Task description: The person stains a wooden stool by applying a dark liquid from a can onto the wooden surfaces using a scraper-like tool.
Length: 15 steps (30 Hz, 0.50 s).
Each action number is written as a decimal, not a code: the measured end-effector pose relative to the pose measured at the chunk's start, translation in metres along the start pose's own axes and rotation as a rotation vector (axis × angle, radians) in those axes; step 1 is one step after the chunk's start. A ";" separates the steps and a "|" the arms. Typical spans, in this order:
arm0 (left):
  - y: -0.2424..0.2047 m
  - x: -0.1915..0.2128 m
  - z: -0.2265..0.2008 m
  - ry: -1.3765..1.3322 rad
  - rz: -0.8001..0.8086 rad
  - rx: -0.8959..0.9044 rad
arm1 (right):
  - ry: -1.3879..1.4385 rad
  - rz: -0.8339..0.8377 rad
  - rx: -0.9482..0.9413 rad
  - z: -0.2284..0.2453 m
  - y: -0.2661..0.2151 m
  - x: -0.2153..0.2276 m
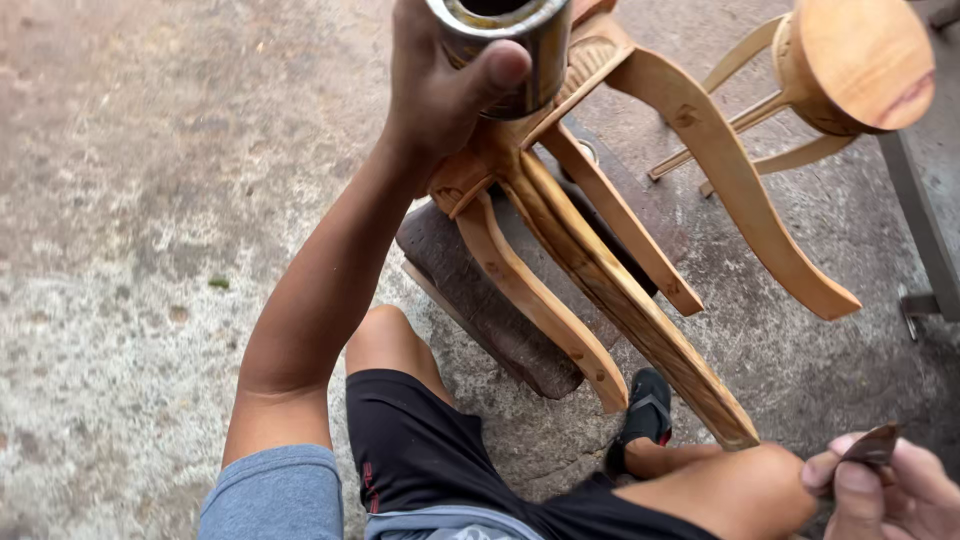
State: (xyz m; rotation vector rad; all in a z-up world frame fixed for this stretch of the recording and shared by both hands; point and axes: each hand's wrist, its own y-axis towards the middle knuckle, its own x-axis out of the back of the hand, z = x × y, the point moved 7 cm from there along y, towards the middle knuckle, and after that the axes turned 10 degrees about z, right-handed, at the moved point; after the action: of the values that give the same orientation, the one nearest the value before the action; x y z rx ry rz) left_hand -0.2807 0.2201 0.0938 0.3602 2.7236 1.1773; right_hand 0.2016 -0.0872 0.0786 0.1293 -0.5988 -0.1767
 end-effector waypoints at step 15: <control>-0.006 -0.011 0.036 0.306 0.169 0.003 | 0.359 0.276 0.245 0.043 -0.022 -0.129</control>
State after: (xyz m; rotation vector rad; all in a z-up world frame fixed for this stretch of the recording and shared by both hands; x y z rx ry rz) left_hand -0.2626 0.2379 0.0654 0.4528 3.0047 1.3743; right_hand 0.0698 -0.0852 0.0396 0.3063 -0.2730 0.1868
